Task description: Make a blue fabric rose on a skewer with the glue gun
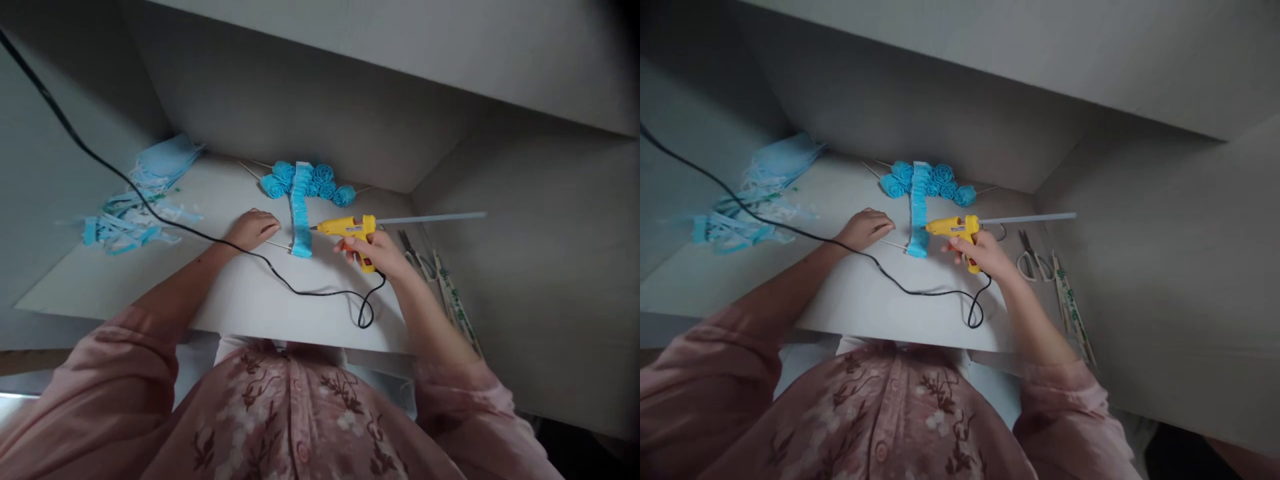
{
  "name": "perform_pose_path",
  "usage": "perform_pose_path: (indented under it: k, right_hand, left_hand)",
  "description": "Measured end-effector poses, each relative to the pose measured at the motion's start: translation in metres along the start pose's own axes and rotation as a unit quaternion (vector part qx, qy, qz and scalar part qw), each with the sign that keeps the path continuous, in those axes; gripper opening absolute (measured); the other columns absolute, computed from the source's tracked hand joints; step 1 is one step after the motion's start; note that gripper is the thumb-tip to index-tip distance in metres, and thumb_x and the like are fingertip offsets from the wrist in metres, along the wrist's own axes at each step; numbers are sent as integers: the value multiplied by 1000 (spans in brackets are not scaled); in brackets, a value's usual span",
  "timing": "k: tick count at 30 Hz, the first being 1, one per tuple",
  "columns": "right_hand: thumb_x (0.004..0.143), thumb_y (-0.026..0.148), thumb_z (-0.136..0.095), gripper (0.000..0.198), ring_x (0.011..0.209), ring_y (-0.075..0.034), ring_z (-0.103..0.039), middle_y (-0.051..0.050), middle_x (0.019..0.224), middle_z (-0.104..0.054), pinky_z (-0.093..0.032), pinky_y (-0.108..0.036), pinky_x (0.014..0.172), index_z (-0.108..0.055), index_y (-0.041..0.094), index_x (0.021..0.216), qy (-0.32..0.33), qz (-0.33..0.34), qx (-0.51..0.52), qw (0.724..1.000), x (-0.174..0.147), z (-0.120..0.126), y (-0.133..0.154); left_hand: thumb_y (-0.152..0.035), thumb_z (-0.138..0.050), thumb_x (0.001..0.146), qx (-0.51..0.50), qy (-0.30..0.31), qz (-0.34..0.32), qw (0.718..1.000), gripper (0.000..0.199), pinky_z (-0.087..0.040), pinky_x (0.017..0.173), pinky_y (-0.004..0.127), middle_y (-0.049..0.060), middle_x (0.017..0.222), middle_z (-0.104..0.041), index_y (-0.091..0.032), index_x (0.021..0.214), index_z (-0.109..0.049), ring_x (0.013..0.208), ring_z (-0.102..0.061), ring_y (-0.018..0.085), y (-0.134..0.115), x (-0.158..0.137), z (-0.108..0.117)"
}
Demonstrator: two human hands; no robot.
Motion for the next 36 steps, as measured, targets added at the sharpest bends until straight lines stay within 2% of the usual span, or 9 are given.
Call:
perform_pose_path:
  k: [2,4,8,12,17,21,25,31,36]
  right_hand:
    - [76,62,-74,50,55,-12,-57,-7,71,-73,-38,-24,47,-77,13,87,52,20,13,998,8,-4,6]
    - [74,65,-76,52,53,-12,-56,-7,68,-72,-38,-24,46,-76,14,84,83,21,27,996,17,-7,-1]
    - [70,68,-77,54,48,-10,-51,-4,61,-68,-32,-23,43,-75,15,80,50,-11,41,998,33,-6,-39]
    - [74,70,-72,55,48,-11,-51,-4,55,-63,-33,-24,44,-74,15,74,57,-20,79,995,31,-6,-65]
    - [74,71,-74,57,49,-11,-51,-4,57,-64,-33,-25,45,-77,14,80,41,-14,54,998,30,-3,-66]
    - [75,72,-74,59,50,-11,-51,-3,57,-63,-35,-25,46,-77,13,83,63,-15,38,997,30,-12,-64]
    - [73,70,-77,57,52,-10,-53,-7,74,-72,-40,-25,47,-74,15,86,52,-5,65,997,30,-18,-64]
    - [70,70,-79,57,53,-11,-54,-6,71,-72,-40,-25,46,-72,15,85,43,-11,45,998,32,-16,-68]
    - [73,70,-77,58,50,-10,-52,-7,70,-72,-37,-24,44,-75,14,86,36,-12,79,996,33,-12,-69]
  left_hand:
    - [-38,-48,102,-15,37,-14,999,34,-45,85,34,7,91,-77,-19,90,-73,87,-70,22,5,0,-4]
    - [-42,-52,100,-33,62,-16,997,33,-44,81,31,5,87,-77,-19,89,-74,79,-68,19,10,-1,-6]
    - [-45,-60,97,-65,88,-12,994,32,-43,75,26,2,80,-75,-19,87,-75,70,-64,14,11,-3,-10]
    - [-44,-66,95,-78,103,-24,991,30,-42,73,24,2,79,-73,-18,82,-74,69,-63,13,3,-4,-13]
    - [-39,-72,90,-68,110,-34,991,23,-42,74,24,1,79,-72,-18,81,-74,71,-63,13,1,-4,-16]
    - [-34,-73,87,-65,122,-43,989,16,-42,76,24,1,80,-72,-19,84,-75,75,-65,13,5,-5,-19]
    - [-27,-69,86,-77,131,-56,987,11,-43,75,23,1,82,-72,-19,88,-75,74,-64,13,8,-6,-21]
    - [-13,-59,83,-78,119,-72,987,20,-45,78,23,1,83,-72,-19,90,-76,76,-66,13,8,-7,-21]
    - [-13,-60,83,-80,121,-68,987,18,-45,77,22,1,82,-72,-19,89,-76,74,-66,13,8,-6,-21]
Point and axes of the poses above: each hand's wrist, its own x-axis towards the middle knuckle, its own z-axis out of the back of the hand, y = z × x, the point moved 7 cm from there along x, towards the middle knuckle
